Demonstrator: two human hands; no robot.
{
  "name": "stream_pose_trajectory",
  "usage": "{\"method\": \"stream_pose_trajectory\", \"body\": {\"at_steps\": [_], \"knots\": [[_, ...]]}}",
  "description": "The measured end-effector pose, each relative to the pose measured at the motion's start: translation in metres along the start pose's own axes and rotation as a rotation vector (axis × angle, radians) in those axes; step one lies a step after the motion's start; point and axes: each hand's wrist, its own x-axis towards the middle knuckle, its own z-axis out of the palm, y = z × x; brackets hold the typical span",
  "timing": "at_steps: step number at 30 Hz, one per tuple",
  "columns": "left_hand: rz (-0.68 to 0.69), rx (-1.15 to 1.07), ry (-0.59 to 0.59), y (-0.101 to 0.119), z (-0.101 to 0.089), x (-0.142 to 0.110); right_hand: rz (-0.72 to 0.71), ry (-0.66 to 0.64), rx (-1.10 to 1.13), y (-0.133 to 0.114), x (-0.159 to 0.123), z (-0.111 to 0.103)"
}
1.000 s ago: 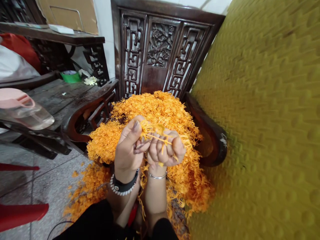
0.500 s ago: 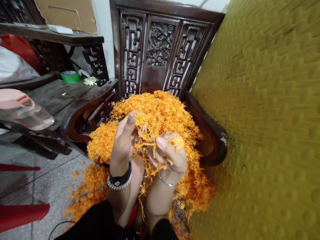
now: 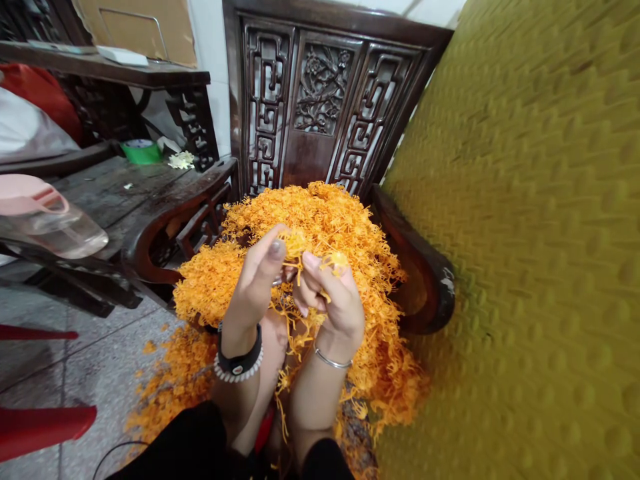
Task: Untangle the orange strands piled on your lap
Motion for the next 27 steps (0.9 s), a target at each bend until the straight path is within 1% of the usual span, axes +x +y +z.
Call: {"method": "stream_pose_trajectory", "body": {"at_steps": [4, 7, 10, 12, 15, 16, 17, 18, 20, 21, 22, 23, 24, 25, 26, 27], "knots": [[0.076, -0.106, 0.010, 0.000, 0.000, 0.004, -0.021, -0.023, 0.055, -0.002, 0.001, -0.001], [0.077, -0.125, -0.017, 0.000, -0.002, 0.005, -0.032, -0.055, 0.092, -0.004, 0.001, -0.003], [0.051, -0.158, -0.070, -0.001, -0.004, 0.006, -0.035, -0.089, 0.109, -0.005, 0.002, -0.005], [0.037, -0.217, -0.112, -0.003, -0.004, 0.007, -0.046, -0.145, 0.134, -0.005, 0.004, -0.007], [-0.016, -0.333, -0.186, -0.006, 0.001, 0.007, -0.156, -0.316, 0.237, -0.001, 0.005, -0.009], [-0.042, -0.356, -0.212, -0.006, 0.004, 0.006, -0.186, -0.318, 0.225, 0.002, 0.006, -0.009], [-0.067, -0.356, -0.232, -0.006, 0.005, 0.005, -0.178, -0.229, 0.145, 0.006, 0.006, -0.009], [-0.073, -0.324, -0.236, -0.006, 0.006, 0.005, -0.126, -0.063, 0.009, 0.011, 0.006, -0.009], [-0.026, -0.197, -0.201, -0.004, 0.005, 0.004, 0.048, 0.365, -0.312, 0.018, 0.005, -0.009], [0.011, -0.147, -0.163, -0.003, 0.003, 0.005, 0.063, 0.537, -0.401, 0.020, 0.004, -0.009], [0.042, -0.142, -0.114, -0.002, 0.000, 0.006, 0.005, 0.624, -0.420, 0.021, 0.003, -0.011], [0.059, -0.189, -0.065, -0.003, -0.003, 0.008, -0.153, 0.622, -0.361, 0.020, 0.001, -0.013], [0.062, -0.278, -0.026, -0.004, -0.005, 0.010, -0.356, 0.525, -0.255, 0.017, 0.000, -0.017], [0.053, -0.377, -0.002, -0.005, -0.008, 0.013, -0.542, 0.366, -0.135, 0.013, -0.001, -0.020], [0.043, -0.449, 0.008, -0.007, -0.009, 0.015, -0.660, 0.137, -0.030, 0.008, -0.002, -0.024], [0.030, -0.479, 0.000, -0.009, -0.009, 0.017, -0.674, -0.112, 0.023, 0.004, -0.003, -0.026]]}}
